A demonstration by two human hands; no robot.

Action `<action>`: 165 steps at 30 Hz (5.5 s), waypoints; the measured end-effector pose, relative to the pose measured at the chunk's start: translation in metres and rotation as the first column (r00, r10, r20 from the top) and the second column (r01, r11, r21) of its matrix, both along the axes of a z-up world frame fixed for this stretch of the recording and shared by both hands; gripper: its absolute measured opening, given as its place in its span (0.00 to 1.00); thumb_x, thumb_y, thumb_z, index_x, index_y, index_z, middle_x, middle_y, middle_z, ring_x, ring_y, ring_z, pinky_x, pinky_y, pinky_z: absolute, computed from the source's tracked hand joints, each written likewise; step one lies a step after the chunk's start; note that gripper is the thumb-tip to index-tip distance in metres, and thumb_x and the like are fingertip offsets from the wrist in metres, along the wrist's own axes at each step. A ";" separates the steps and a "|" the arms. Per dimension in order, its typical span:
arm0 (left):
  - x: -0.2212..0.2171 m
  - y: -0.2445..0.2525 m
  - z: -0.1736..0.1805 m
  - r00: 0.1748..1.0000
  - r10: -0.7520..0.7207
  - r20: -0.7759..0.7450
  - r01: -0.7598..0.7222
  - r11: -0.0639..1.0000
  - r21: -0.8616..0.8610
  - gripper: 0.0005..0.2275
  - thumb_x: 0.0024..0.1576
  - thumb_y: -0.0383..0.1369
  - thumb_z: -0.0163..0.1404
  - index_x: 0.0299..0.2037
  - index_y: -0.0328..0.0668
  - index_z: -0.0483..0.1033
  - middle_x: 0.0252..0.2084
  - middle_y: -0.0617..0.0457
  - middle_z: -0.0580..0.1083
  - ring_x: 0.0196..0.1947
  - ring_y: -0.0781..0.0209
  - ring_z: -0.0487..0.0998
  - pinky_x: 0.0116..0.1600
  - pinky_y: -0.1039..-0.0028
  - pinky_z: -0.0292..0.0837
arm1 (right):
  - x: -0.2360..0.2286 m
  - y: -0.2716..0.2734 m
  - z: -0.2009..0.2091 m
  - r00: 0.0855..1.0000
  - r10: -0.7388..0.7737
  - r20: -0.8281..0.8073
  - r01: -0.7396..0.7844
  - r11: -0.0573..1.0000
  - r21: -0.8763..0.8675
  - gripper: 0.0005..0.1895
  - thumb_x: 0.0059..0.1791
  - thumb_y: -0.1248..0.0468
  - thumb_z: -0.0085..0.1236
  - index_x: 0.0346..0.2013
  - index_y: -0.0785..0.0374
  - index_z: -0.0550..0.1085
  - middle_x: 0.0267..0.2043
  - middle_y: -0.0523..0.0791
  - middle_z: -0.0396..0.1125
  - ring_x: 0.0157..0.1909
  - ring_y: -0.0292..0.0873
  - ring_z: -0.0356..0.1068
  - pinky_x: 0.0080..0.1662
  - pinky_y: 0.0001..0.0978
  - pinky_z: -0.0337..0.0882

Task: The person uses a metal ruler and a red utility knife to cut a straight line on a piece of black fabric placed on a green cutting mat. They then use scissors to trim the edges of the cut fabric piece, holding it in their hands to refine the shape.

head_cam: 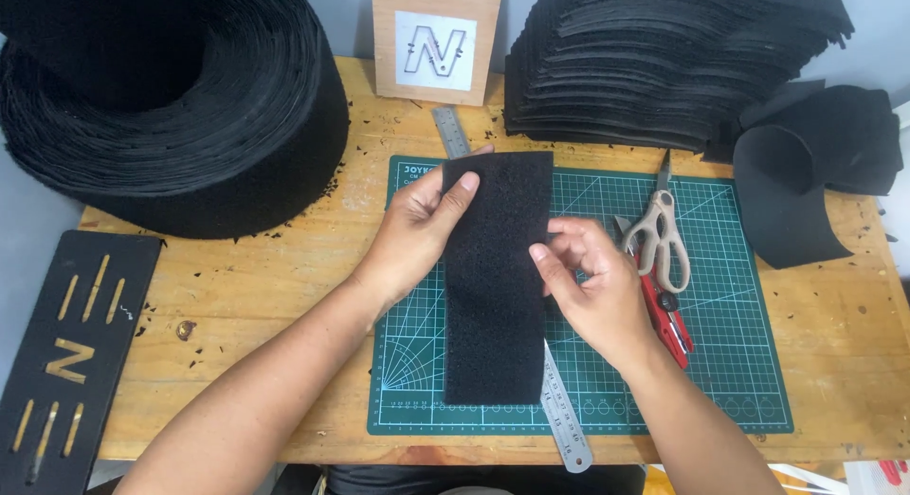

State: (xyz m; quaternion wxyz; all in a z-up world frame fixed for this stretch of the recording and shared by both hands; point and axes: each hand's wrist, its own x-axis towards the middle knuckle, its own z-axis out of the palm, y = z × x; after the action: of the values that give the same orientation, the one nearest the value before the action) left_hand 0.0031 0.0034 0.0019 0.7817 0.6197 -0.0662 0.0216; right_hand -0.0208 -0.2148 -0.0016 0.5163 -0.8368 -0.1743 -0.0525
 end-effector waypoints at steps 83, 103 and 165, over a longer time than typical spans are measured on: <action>-0.185 0.067 0.000 0.836 -0.471 0.281 -0.113 0.354 0.928 0.23 0.66 0.45 0.43 0.58 0.30 0.74 0.65 0.38 0.71 0.70 0.44 0.65 0.75 0.51 0.50 | -0.129 -0.088 -0.016 0.986 0.094 0.139 0.043 0.659 -0.751 0.27 0.47 0.68 0.47 0.61 0.57 0.69 0.71 0.46 0.61 0.74 0.50 0.57 0.66 0.50 0.60; -0.141 0.103 -0.018 0.762 -0.598 0.248 -0.012 0.370 0.929 0.19 0.54 0.25 0.56 0.58 0.43 0.77 0.66 0.43 0.69 0.71 0.48 0.63 0.77 0.53 0.48 | -0.122 -0.090 -0.016 0.960 0.229 0.161 -0.051 0.708 -0.704 0.28 0.50 0.73 0.46 0.66 0.58 0.70 0.74 0.45 0.61 0.77 0.48 0.58 0.66 0.47 0.62; -0.178 0.081 0.004 0.898 -0.317 0.305 -0.162 0.404 0.900 0.15 0.65 0.35 0.45 0.57 0.42 0.78 0.65 0.49 0.73 0.69 0.45 0.67 0.70 0.45 0.48 | -0.120 -0.098 -0.027 0.948 0.081 0.309 0.162 0.714 -0.682 0.15 0.54 0.59 0.54 0.54 0.51 0.79 0.63 0.34 0.72 0.66 0.43 0.68 0.60 0.38 0.59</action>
State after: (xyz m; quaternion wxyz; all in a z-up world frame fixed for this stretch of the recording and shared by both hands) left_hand -0.1747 0.0848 0.0060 0.2815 0.9180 -0.2675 0.0807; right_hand -0.1407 -0.3133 -0.0289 0.1254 -0.9534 -0.2429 -0.1278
